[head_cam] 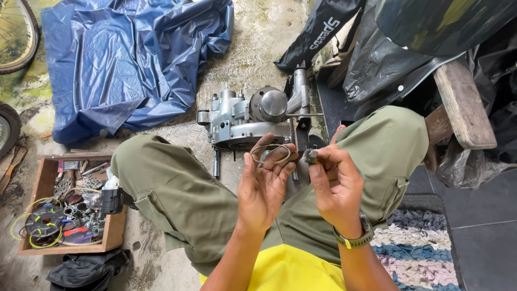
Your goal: Inspecting and removing piston rings from a motorcycle engine piston
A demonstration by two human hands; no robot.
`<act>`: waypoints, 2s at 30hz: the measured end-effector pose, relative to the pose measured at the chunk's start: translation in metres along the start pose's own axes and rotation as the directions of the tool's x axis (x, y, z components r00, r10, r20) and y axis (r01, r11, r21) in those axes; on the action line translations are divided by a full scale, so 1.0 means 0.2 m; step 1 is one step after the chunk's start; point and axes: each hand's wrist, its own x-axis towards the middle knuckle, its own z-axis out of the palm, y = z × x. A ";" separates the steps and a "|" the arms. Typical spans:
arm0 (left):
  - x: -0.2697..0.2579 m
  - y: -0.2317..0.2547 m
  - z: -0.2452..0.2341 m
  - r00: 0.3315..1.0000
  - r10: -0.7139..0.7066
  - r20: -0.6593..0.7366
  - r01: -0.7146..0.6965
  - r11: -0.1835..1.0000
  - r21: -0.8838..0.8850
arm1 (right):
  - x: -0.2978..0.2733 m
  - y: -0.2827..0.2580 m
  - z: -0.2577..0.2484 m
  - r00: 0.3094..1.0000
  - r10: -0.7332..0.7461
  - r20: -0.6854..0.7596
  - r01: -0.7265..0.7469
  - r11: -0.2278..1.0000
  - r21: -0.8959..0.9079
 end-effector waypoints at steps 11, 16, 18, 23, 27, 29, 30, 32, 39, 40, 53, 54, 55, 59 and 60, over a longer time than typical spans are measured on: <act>-0.02 -0.01 0.00 0.998 -0.049 -0.038 0.048 0.999 -0.015 | 0.09 -0.07 0.08 0.996 -0.062 0.065 0.069 0.992 -0.103; -0.04 0.00 0.02 0.996 -0.085 -0.019 0.085 0.996 0.011 | 0.09 -0.08 0.06 0.992 -0.101 0.073 0.108 0.989 -0.103; -0.05 0.03 0.06 0.991 -0.133 0.008 0.134 0.988 -0.073 | 0.10 -0.14 0.05 0.982 -0.062 0.177 0.112 0.950 -0.292; -0.05 0.04 0.02 0.981 -0.195 -0.003 0.194 0.980 0.046 | 0.12 -0.13 0.01 0.963 -0.174 0.204 0.234 0.919 -0.319; -0.08 0.07 -0.04 0.984 -0.173 0.036 0.154 0.939 0.308 | 0.10 -0.14 -0.04 0.962 -0.094 0.257 0.166 0.946 -0.277; -0.08 0.06 -0.06 0.981 -0.192 0.025 0.175 0.933 0.314 | 0.09 -0.14 -0.03 0.958 -0.088 0.272 0.163 0.949 -0.269; -0.08 0.06 -0.07 0.980 -0.201 0.013 0.186 0.929 0.321 | 0.09 -0.14 -0.03 0.952 -0.086 0.295 0.165 0.953 -0.254; -0.09 0.04 -0.07 0.985 -0.173 -0.020 0.170 0.934 0.313 | 0.06 -0.13 -0.02 0.947 -0.093 0.308 0.176 0.952 -0.252; -0.05 0.14 -0.01 0.973 -0.218 -0.069 0.225 0.861 0.456 | 0.08 -0.16 -0.04 0.930 -0.109 0.351 0.199 0.953 -0.230; -0.04 0.14 -0.02 0.972 -0.223 -0.069 0.229 0.858 0.459 | 0.08 -0.15 -0.04 0.932 -0.109 0.345 0.196 0.953 -0.230; 0.02 0.11 -0.18 0.953 -0.278 0.120 0.106 0.678 0.727 | 0.08 -0.15 -0.03 0.941 -0.187 0.282 0.227 0.967 -0.117; 0.01 0.11 -0.20 0.951 -0.281 0.128 0.090 0.648 0.757 | 0.08 -0.14 -0.03 0.940 -0.184 0.288 0.226 0.967 -0.120; 0.02 0.10 -0.19 0.951 -0.281 0.124 0.093 0.647 0.757 | 0.08 -0.14 -0.03 0.940 -0.181 0.288 0.222 0.968 -0.120; -0.01 0.07 -0.15 0.961 -0.259 0.099 0.091 0.632 0.770 | 0.07 -0.13 -0.04 0.944 -0.175 0.281 0.222 0.964 -0.149; -0.02 0.07 -0.13 0.962 -0.256 0.093 0.094 0.632 0.769 | 0.07 -0.12 -0.04 0.946 -0.172 0.274 0.221 0.962 -0.159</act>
